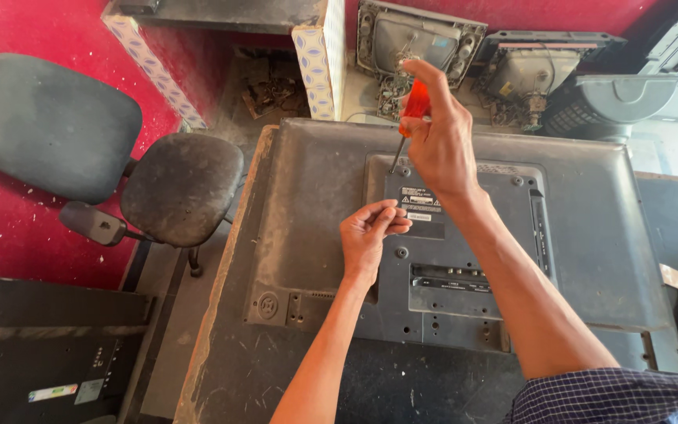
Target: The person aligns the back cover onto a television chassis on a workbench, presses it into place, then inserts and tightens screws along the cover using a screwdriver, working around the panel.
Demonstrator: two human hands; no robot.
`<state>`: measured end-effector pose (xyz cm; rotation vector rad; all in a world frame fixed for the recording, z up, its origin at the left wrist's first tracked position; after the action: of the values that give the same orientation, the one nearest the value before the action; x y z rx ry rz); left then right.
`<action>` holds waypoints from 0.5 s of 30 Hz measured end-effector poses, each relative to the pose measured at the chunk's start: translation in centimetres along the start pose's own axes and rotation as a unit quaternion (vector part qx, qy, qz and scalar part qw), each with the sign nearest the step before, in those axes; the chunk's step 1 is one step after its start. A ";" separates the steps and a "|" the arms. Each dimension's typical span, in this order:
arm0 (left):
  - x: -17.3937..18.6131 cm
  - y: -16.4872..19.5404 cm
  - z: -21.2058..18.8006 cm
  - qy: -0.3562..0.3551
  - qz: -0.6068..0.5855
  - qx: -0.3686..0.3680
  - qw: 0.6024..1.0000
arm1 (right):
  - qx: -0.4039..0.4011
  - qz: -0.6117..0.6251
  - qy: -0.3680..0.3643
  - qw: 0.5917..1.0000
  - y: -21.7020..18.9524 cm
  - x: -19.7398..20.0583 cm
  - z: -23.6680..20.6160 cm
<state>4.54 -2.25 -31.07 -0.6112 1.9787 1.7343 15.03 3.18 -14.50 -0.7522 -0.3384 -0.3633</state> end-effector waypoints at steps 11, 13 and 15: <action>0.9 0.3 0.3 0.037 -0.205 0.039 0.977 | -0.015 0.098 0.144 0.985 -4.1 8.2 -6.2; 0.8 0.3 0.3 0.031 -0.224 0.045 0.973 | -0.029 0.109 0.151 0.982 -4.8 8.8 -7.6; 0.5 0.3 0.3 0.023 -0.227 0.050 0.972 | -0.027 0.103 0.151 0.983 -5.3 9.0 -7.9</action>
<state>3.99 -1.93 -31.21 -0.9855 1.7659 1.3452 22.05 -7.79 -12.92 -0.7651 0.0363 -0.2862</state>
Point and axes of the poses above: each hand's wrist, its own z-axis towards the middle knuckle, its own x-axis out of the back of the hand, y = z × x, the point moved 10 cm from there along z, towards the middle knuckle, and after that the axes turned 7 degrees about x, right-handed, at the moved point
